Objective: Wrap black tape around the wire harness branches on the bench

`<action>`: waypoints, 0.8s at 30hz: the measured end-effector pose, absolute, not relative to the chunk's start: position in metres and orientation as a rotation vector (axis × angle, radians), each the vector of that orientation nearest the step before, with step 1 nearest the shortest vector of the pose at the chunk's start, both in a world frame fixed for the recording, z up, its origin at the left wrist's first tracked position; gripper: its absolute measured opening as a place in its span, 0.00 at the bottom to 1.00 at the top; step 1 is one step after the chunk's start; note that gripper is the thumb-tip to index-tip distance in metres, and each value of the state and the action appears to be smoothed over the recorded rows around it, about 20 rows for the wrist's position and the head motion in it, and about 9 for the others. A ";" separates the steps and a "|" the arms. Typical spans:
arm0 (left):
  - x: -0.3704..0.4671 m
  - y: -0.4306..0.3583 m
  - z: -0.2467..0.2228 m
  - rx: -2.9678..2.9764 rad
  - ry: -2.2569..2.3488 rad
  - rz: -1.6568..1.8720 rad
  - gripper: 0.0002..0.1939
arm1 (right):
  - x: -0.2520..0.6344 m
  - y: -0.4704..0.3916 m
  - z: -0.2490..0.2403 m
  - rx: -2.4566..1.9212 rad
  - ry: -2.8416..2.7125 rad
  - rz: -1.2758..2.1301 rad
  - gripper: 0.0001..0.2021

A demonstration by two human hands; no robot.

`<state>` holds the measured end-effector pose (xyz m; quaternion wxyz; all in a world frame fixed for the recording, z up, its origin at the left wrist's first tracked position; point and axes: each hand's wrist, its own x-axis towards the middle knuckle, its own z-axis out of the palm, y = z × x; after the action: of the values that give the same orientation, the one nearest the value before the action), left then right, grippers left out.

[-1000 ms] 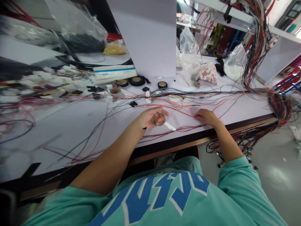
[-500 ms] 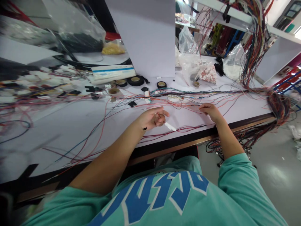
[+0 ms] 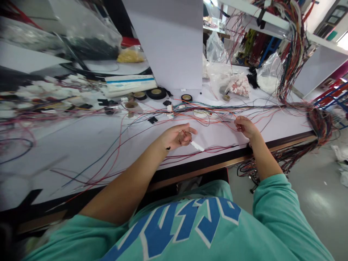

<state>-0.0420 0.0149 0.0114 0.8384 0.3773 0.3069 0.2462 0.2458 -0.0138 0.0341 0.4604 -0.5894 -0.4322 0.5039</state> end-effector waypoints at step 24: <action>-0.027 0.004 0.011 0.808 0.675 0.392 0.18 | 0.161 -0.023 0.043 -1.843 -2.199 0.472 0.07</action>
<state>-0.0272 0.0039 0.0106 0.8463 0.3831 0.3202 0.1857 0.1611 -0.0228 0.0425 0.1166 -0.6294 -0.7511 0.1614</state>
